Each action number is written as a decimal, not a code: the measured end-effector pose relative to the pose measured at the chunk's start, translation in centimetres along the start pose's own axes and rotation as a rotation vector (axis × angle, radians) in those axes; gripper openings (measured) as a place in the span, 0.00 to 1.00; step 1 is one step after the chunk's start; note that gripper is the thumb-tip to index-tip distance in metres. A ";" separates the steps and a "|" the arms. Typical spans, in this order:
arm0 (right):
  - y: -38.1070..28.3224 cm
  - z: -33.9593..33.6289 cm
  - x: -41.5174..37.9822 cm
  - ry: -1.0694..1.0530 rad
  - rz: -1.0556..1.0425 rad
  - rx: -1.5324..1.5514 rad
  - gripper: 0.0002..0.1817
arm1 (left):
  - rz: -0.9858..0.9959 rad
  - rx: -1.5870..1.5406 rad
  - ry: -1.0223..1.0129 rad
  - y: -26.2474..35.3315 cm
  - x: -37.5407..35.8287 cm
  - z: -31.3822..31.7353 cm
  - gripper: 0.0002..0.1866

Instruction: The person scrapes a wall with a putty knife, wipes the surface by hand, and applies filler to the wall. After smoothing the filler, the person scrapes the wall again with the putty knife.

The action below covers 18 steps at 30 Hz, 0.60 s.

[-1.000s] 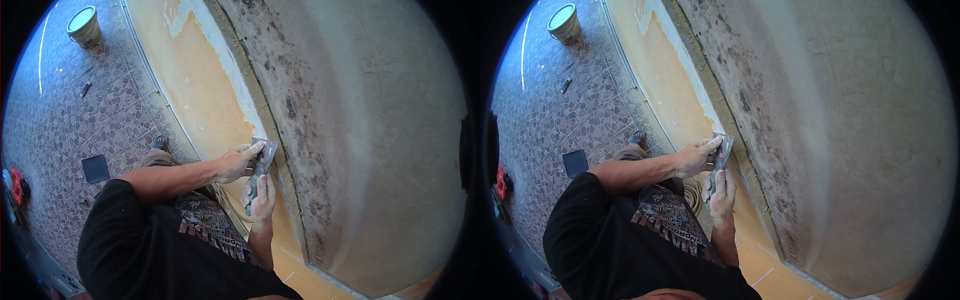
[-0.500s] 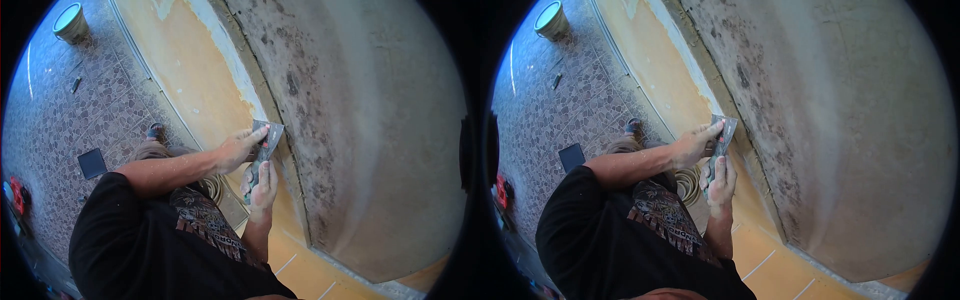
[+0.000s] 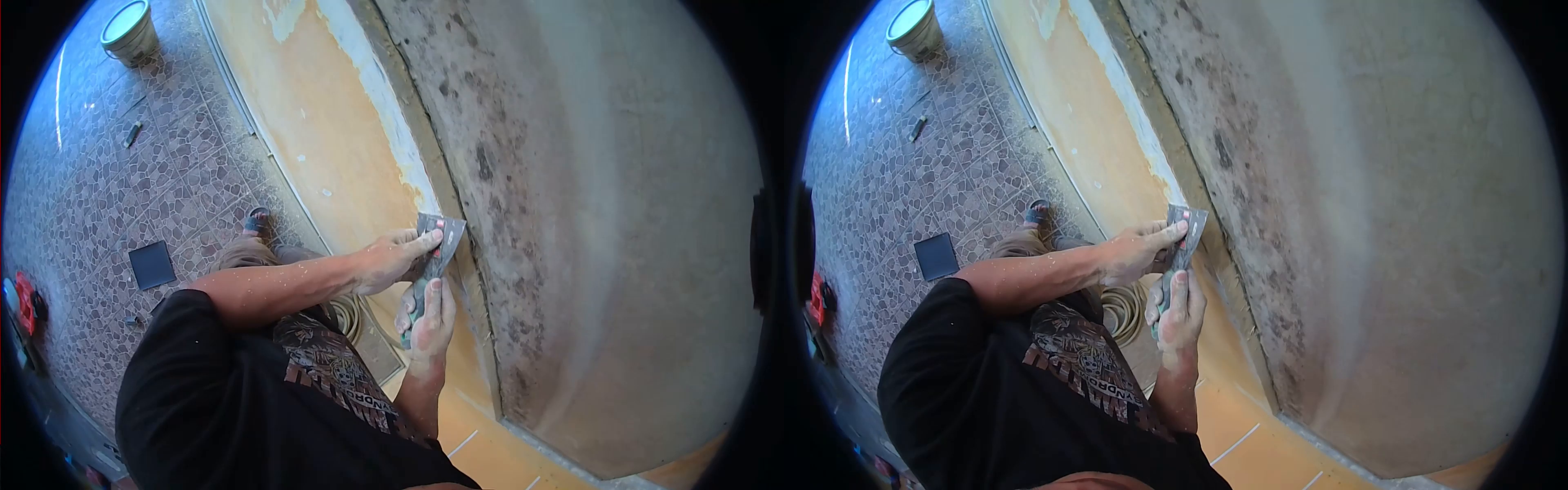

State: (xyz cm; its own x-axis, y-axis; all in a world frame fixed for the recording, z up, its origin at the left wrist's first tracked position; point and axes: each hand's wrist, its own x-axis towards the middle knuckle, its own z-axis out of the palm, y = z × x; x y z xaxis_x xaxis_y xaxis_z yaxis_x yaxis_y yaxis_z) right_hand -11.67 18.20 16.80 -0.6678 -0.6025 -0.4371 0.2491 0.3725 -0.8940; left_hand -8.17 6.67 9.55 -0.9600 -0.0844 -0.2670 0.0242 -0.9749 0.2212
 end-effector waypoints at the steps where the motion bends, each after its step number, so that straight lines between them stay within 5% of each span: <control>1: -0.5 0.2 0.2 0.002 0.015 -0.037 0.17 | 0.013 -0.001 0.002 0.5 0.0 0.0 0.15; 18: 0.7 -0.7 0.1 -0.039 -0.028 -0.029 0.18 | 0.000 0.079 0.056 0.2 -0.3 0.2 0.17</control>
State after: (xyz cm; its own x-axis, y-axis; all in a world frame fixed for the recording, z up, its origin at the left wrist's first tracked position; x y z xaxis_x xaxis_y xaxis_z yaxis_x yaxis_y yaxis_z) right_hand -12.08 18.86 16.18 -0.6458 -0.6399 -0.4165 0.2098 0.3757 -0.9027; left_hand -7.98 6.58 9.84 -0.9428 -0.0978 -0.3186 -0.0001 -0.9559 0.2937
